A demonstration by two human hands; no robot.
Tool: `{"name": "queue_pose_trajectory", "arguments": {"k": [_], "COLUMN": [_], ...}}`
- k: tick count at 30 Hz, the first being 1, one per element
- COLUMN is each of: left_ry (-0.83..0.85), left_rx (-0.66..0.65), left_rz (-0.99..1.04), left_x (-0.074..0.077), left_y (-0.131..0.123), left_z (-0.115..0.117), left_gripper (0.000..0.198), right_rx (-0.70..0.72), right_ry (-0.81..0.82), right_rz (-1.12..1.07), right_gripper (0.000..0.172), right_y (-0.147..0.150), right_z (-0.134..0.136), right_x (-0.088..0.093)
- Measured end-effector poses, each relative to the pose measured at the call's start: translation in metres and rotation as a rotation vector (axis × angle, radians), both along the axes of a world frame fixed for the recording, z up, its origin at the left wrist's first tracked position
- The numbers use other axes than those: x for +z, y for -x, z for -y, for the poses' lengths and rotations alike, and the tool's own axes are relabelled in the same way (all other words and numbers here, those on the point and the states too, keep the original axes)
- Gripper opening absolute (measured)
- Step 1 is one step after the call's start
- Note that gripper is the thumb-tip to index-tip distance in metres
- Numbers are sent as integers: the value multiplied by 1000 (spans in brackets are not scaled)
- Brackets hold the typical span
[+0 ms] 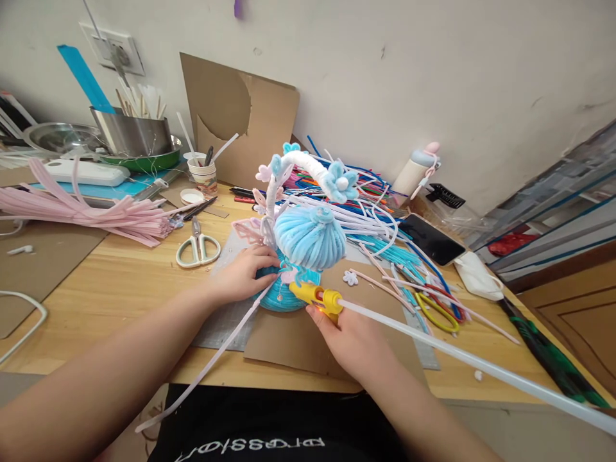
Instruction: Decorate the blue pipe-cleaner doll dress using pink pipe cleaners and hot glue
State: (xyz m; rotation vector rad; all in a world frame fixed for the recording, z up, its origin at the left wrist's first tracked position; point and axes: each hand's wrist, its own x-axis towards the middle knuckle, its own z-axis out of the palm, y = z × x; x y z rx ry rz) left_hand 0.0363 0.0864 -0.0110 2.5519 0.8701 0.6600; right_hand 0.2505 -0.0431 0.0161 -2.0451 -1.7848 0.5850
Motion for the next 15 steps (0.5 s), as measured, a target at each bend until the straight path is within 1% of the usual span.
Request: {"name": "queue_pose_trajectory", "arguments": {"k": [5,9,15], "left_ry": [27,37,32], "left_rx": [10,11,12], "left_rz": [5,2,-11], "left_x": [0,1,2], "left_y": [0,0,-1], "left_z": [0,-1,-1], "left_gripper": [23,23,23], "right_rx": [-9,-57,-79], "right_ry": [12,27,34], "right_rz": [-32,-64,-81], "right_gripper": [40,38,41], "right_y": [-3,-6,-13], "right_z": [1,2,2], "right_x": [0,-1,-4]}}
